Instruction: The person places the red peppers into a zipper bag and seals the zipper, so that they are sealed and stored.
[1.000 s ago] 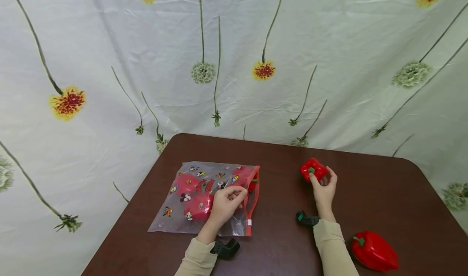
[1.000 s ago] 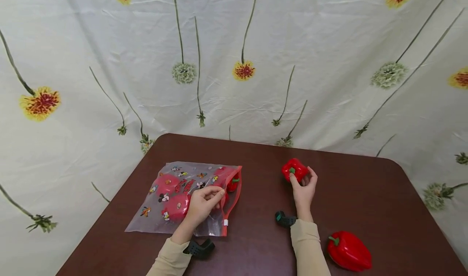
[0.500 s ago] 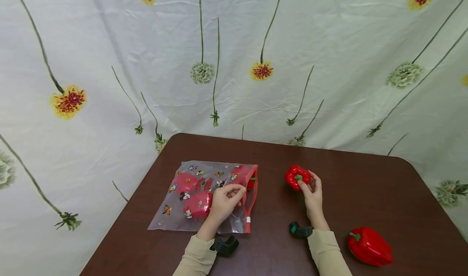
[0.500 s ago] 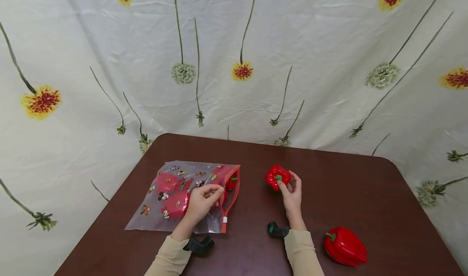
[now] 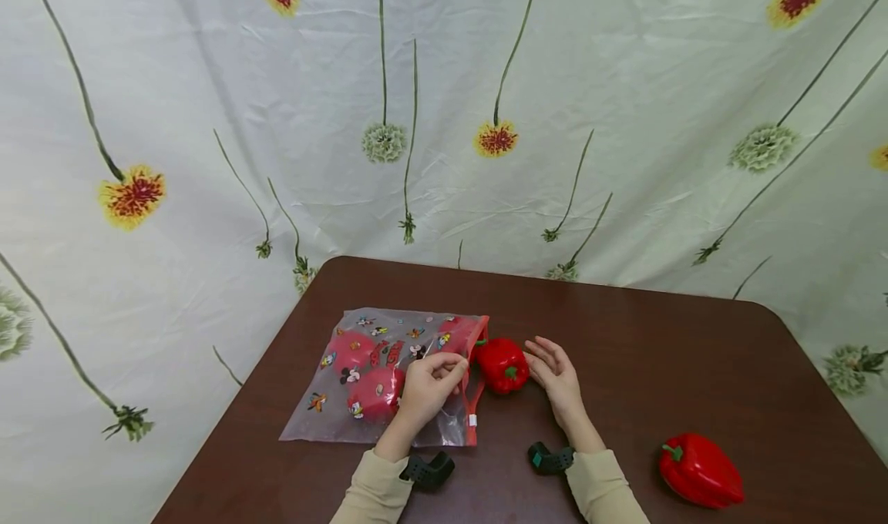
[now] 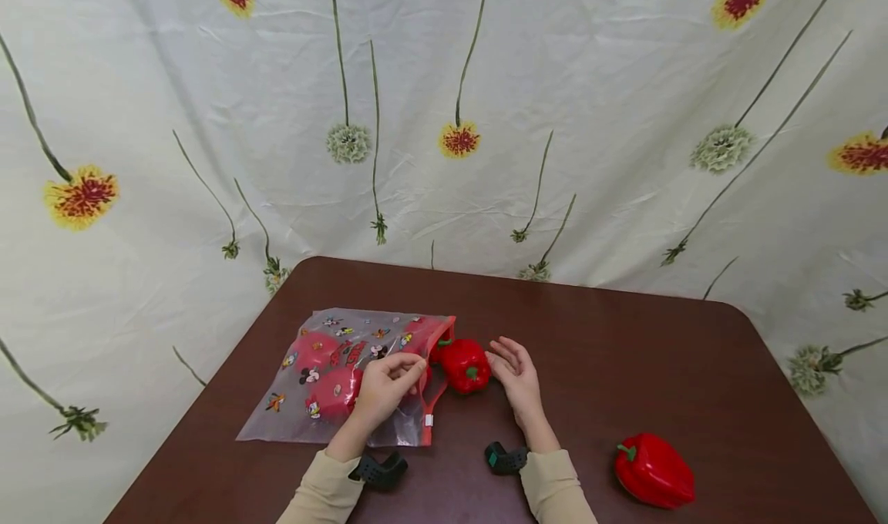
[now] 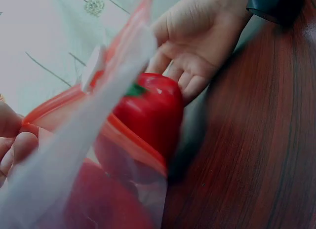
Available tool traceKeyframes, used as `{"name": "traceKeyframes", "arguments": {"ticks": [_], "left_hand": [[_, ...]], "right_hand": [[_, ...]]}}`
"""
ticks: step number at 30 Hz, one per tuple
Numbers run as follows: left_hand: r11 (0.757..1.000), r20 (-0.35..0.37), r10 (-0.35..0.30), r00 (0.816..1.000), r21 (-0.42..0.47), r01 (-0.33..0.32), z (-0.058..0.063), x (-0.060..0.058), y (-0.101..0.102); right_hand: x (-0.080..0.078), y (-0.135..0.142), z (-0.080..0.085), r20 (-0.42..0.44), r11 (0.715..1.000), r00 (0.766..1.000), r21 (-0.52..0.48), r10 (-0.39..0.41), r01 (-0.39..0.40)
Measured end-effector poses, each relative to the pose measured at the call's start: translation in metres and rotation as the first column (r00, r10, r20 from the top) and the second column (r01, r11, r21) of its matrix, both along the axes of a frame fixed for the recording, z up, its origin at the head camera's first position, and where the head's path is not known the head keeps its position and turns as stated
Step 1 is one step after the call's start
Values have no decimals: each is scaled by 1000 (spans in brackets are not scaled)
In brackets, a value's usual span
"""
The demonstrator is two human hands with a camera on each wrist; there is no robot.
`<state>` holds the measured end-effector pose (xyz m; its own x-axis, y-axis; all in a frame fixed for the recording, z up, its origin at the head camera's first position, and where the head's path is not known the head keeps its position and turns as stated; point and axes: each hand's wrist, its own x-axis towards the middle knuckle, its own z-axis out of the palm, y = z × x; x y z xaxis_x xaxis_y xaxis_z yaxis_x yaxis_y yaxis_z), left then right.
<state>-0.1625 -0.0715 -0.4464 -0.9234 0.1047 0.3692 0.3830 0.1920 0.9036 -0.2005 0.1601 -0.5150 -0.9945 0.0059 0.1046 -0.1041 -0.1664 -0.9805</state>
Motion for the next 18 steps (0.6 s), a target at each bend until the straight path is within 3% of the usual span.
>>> {"name": "traceKeyframes", "arguments": {"ticks": [5,18], "left_hand": [[1000,-11,3,1000,-6,-3,1,0,0],[1000,7,3,1000,2,-3,0,0,0]], "right_hand": [[-2,-7,-4,-61,996,998,83,-10,15],[2,-9,-3,-28,995,998,84,-54,56]]}}
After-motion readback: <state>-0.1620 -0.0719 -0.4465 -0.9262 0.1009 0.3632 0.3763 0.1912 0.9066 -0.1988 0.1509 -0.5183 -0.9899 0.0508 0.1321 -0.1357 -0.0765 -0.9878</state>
